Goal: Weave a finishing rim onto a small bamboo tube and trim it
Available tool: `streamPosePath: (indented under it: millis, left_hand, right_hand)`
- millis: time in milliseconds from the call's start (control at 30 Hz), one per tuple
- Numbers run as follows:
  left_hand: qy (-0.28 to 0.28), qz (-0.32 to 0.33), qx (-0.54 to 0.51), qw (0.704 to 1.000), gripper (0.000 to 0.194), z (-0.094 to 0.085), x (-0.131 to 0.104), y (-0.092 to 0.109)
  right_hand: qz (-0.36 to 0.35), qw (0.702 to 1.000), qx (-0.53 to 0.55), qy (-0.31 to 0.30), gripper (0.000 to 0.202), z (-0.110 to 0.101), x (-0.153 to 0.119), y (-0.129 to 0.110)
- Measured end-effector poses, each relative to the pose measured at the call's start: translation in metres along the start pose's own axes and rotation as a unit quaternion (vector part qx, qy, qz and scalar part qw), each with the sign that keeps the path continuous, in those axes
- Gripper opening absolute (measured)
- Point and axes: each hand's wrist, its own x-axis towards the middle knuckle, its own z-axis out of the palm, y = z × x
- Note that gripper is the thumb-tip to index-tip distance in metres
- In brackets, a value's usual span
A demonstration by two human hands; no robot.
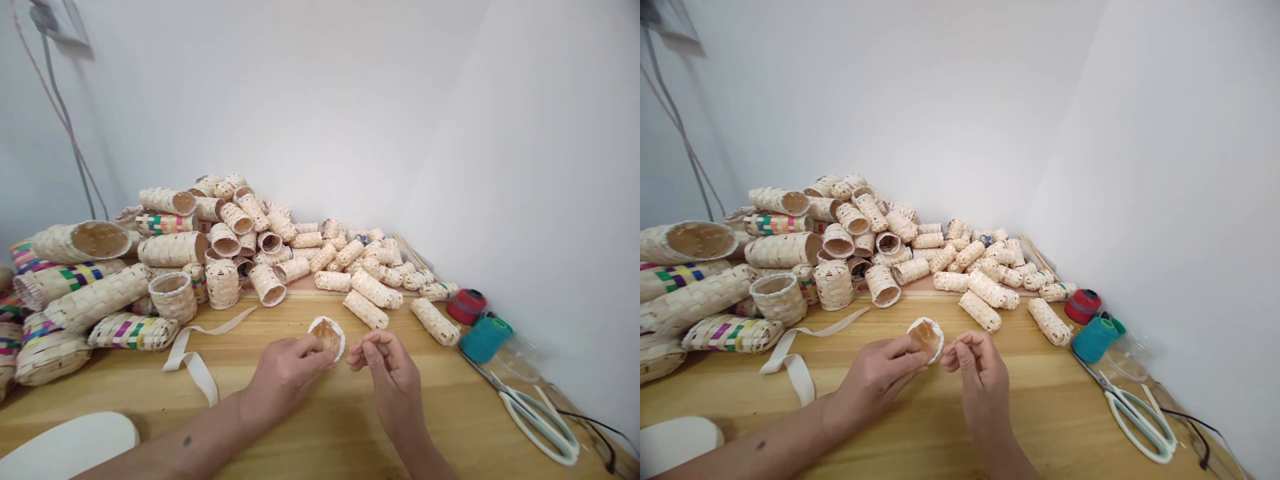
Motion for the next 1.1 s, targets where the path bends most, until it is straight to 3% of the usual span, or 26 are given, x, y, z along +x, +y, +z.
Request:
streamPosePath:
  millis: [300,500,567,667,767,833,1000,1100]
  left_hand:
    - [-0.022,-0.026,-0.126,0.991,0.019,-0.004,0.002,0.001]
    - [0.000,-0.051,-0.157,0.986,0.024,-0.017,0.012,0.009]
    - [-0.017,-0.041,-0.162,0.986,0.013,-0.020,0.014,0.012]
    - [-0.067,-0.028,-0.199,0.977,0.015,-0.023,0.017,0.016]
    - [-0.111,-0.066,-0.245,0.961,0.019,-0.026,0.019,0.021]
    - [-0.125,-0.110,-0.258,0.952,0.021,-0.027,0.020,0.024]
    - [-0.085,-0.176,-0.281,0.940,0.027,-0.026,0.019,0.024]
    - [-0.085,-0.194,-0.291,0.933,0.029,-0.023,0.018,0.022]
  right_hand:
    - [-0.015,0.999,0.052,-0.004,0.019,0.002,0.008,0.007]
    - [-0.024,0.997,0.037,-0.062,0.016,0.005,0.003,-0.022]
    - [-0.024,0.996,0.014,-0.088,0.015,0.003,-0.001,-0.033]
    - [-0.020,0.994,-0.031,-0.099,0.015,0.000,-0.006,-0.044]
    - [-0.030,0.992,-0.097,-0.076,0.011,0.003,-0.011,-0.049]
    - [-0.056,0.989,-0.128,-0.058,0.007,0.010,-0.012,-0.054]
    - [-0.190,0.964,-0.170,-0.069,0.007,0.026,-0.013,-0.065]
    - [-0.243,0.938,-0.227,-0.097,0.012,0.014,-0.017,-0.065]
